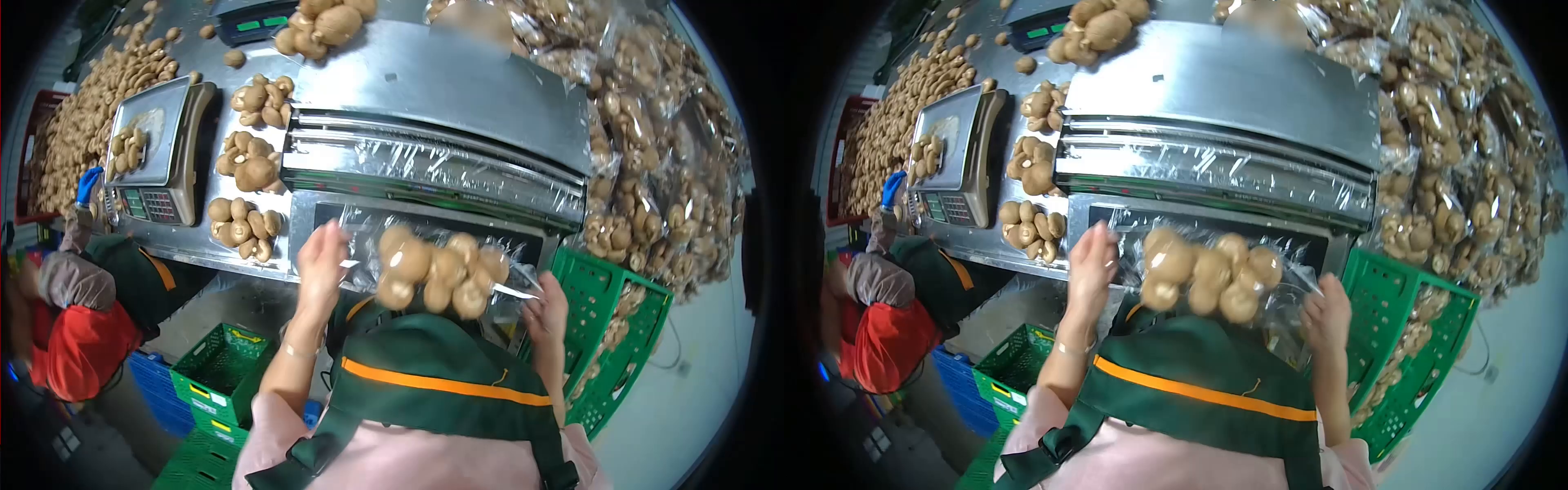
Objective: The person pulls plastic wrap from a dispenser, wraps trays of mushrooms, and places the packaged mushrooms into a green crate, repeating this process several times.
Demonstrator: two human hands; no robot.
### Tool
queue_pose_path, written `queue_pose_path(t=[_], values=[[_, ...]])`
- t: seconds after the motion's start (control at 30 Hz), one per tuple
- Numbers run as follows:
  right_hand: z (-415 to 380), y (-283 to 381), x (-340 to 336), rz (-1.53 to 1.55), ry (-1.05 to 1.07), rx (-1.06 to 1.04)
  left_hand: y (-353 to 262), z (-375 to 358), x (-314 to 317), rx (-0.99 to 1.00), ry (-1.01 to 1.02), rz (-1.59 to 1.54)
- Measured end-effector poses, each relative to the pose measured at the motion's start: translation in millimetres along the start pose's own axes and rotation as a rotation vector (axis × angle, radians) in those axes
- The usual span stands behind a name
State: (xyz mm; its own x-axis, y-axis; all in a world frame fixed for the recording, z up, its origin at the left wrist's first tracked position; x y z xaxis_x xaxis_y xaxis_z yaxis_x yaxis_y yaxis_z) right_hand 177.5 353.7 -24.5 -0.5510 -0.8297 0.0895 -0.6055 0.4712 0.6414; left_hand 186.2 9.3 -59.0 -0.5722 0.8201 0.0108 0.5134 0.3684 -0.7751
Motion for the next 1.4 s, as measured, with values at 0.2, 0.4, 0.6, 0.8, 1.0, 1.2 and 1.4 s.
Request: queue_pose_path(t=[0.2,0.4,0.6,0.8,1.0,1.2,1.4], values=[[32,-129,-93,-0.705,0.003,0.118,90,-43,-57,-0.373,-0.011,0.169],[1,-121,-45,-0.222,0.216,0.318,64,-47,6,-0.575,0.672,-0.133],[-56,10,36,0.214,0.601,0.261,-7,-66,94,-0.605,1.031,-0.324],[-12,79,-55,0.097,0.115,-0.437,-165,22,142,1.542,0.189,0.870],[11,210,-255,0.719,-0.653,-1.221,-264,240,79,1.299,-0.110,1.397],[123,285,-431,0.881,-0.792,-0.851,-239,216,103,0.764,0.470,0.779],[144,318,-394,0.437,-0.649,-0.879,-209,136,170,0.945,0.847,0.817]])
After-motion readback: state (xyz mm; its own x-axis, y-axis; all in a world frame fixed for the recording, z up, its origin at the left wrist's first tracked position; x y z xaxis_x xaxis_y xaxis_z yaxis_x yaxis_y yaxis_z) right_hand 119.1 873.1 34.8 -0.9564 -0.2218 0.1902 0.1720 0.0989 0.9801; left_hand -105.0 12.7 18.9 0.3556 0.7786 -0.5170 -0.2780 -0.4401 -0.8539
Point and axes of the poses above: each hand's wrist, its own z-axis towards the middle knuckle, its own x-axis out of the palm, y = z × x, the point moved 1 cm from there along z, towards the middle knuckle, and after that the axes turned 7 degrees about -y, right-handed, at the moved point
